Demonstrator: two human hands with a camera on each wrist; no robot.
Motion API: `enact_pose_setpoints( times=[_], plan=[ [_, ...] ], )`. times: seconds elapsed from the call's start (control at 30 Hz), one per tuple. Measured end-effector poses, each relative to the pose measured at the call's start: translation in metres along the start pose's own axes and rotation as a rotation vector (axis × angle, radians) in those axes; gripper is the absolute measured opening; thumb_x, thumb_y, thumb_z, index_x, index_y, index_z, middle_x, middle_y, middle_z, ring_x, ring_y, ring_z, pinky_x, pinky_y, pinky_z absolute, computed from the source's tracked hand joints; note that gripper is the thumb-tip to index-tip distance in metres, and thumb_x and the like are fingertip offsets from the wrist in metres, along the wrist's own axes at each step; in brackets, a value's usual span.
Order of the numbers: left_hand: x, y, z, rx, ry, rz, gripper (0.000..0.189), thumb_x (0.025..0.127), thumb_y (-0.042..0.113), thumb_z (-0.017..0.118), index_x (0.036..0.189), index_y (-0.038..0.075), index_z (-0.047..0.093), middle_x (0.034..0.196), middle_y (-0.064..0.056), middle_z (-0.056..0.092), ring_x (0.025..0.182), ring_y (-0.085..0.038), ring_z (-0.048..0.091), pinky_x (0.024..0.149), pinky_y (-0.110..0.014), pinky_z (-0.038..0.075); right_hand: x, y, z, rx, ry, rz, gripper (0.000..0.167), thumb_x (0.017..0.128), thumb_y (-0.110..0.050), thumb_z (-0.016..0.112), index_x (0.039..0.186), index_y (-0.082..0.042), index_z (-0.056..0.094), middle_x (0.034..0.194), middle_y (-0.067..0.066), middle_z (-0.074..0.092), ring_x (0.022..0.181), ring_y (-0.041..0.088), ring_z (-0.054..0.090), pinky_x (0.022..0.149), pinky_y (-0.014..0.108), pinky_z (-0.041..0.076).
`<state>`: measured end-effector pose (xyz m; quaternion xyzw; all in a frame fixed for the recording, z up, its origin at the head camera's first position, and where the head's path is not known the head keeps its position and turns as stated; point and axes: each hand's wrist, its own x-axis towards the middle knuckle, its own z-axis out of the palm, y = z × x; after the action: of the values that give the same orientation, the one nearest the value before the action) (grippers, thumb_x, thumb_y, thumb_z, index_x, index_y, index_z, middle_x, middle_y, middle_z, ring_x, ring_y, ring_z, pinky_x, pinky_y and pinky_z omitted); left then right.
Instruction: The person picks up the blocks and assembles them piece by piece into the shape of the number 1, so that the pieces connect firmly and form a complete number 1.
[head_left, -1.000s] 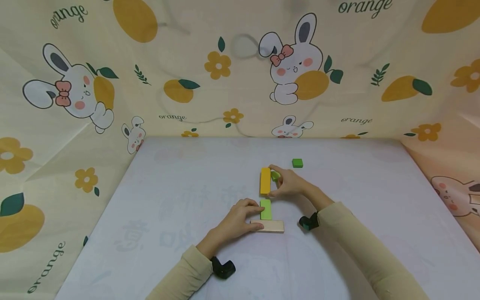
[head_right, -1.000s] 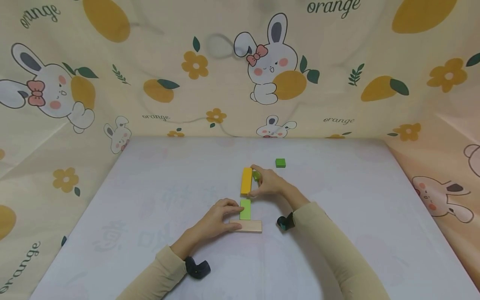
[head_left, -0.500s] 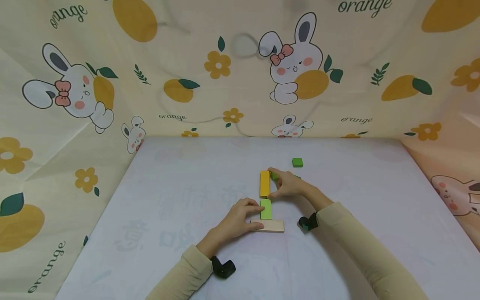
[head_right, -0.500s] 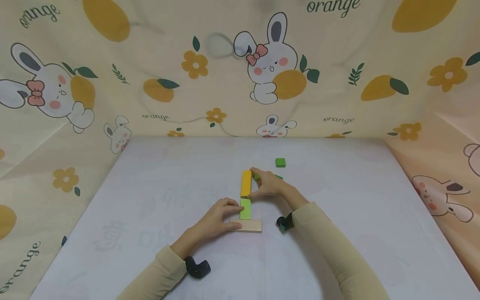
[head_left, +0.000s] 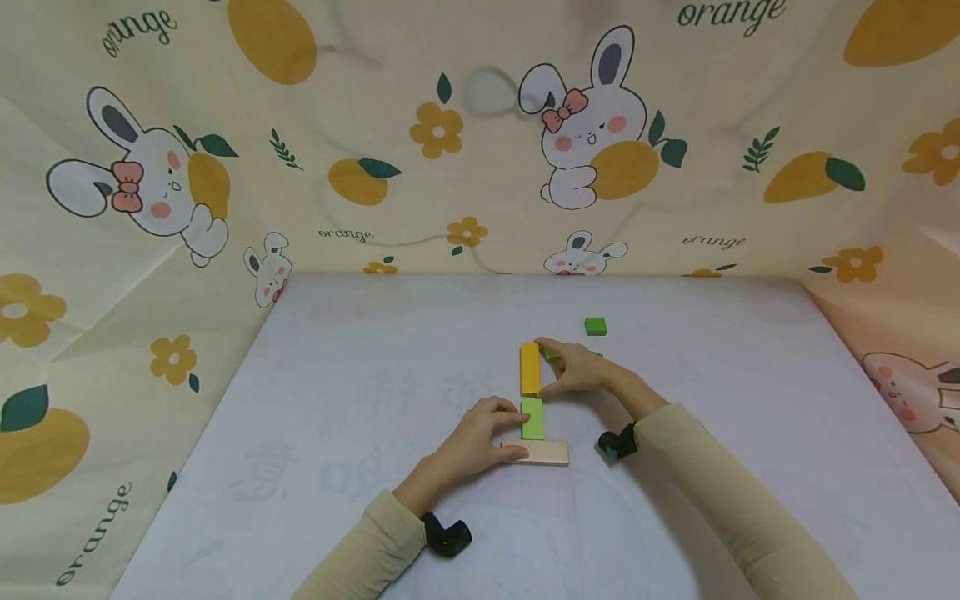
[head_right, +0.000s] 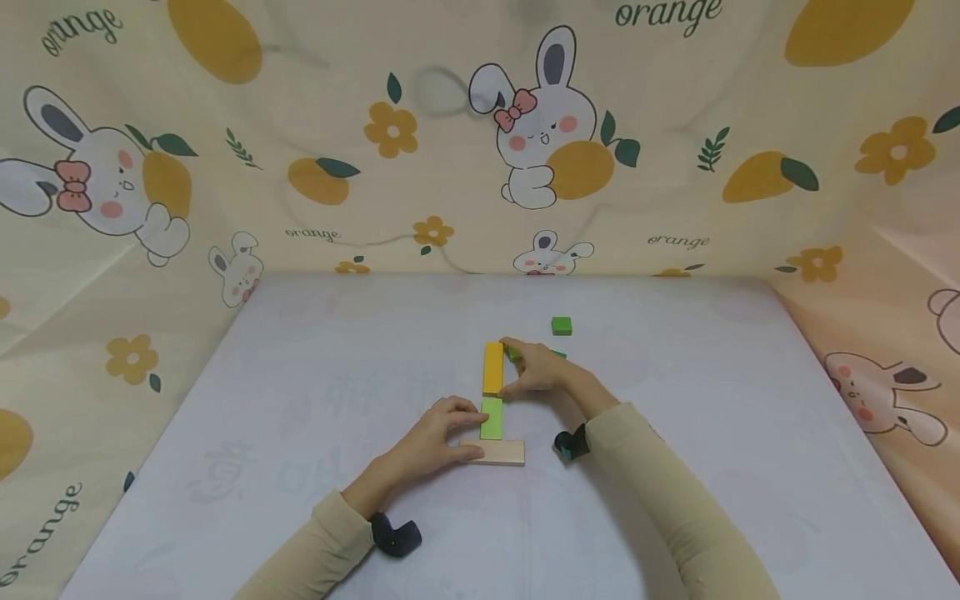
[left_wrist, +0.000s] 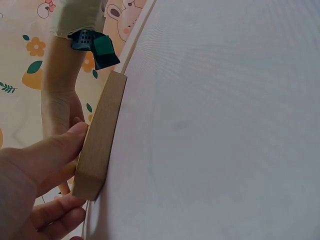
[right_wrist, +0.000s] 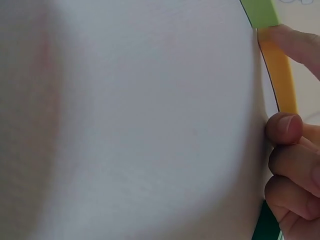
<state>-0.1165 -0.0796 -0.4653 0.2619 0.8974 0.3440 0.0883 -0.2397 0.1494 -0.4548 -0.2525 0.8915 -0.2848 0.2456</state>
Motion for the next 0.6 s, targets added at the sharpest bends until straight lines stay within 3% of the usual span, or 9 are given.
enact_pose_setpoints(
  times=[0.33, 0.6],
  plan=[
    [-0.0001, 0.0012, 0.0002, -0.005, -0.009, -0.017, 0.05, 0.084, 0.034, 0.073, 0.128, 0.014, 0.063, 0.126, -0.006, 0.057, 0.119, -0.02, 0.05, 0.102, -0.041, 0.042, -0.0006, -0.0003, -0.0025, 0.06, -0.034, 0.035, 0.096, 0.079, -0.035, 0.077, 0.153, -0.008, 0.022, 0.061, -0.004, 0.046, 0.055, 0.01, 0.039, 0.057, 0.023, 0.032],
    [-0.0003, 0.0018, -0.0006, -0.005, -0.013, -0.019, 0.049, 0.085, 0.034, 0.073, 0.129, 0.013, 0.063, 0.126, -0.006, 0.058, 0.119, -0.02, 0.051, 0.101, -0.04, 0.043, 0.0015, 0.0022, 0.0022, 0.081, 0.024, 0.036, 0.084, 0.085, -0.039, 0.069, 0.151, -0.008, 0.026, 0.06, -0.005, 0.043, 0.054, 0.009, 0.036, 0.054, 0.022, 0.029]
  ],
)
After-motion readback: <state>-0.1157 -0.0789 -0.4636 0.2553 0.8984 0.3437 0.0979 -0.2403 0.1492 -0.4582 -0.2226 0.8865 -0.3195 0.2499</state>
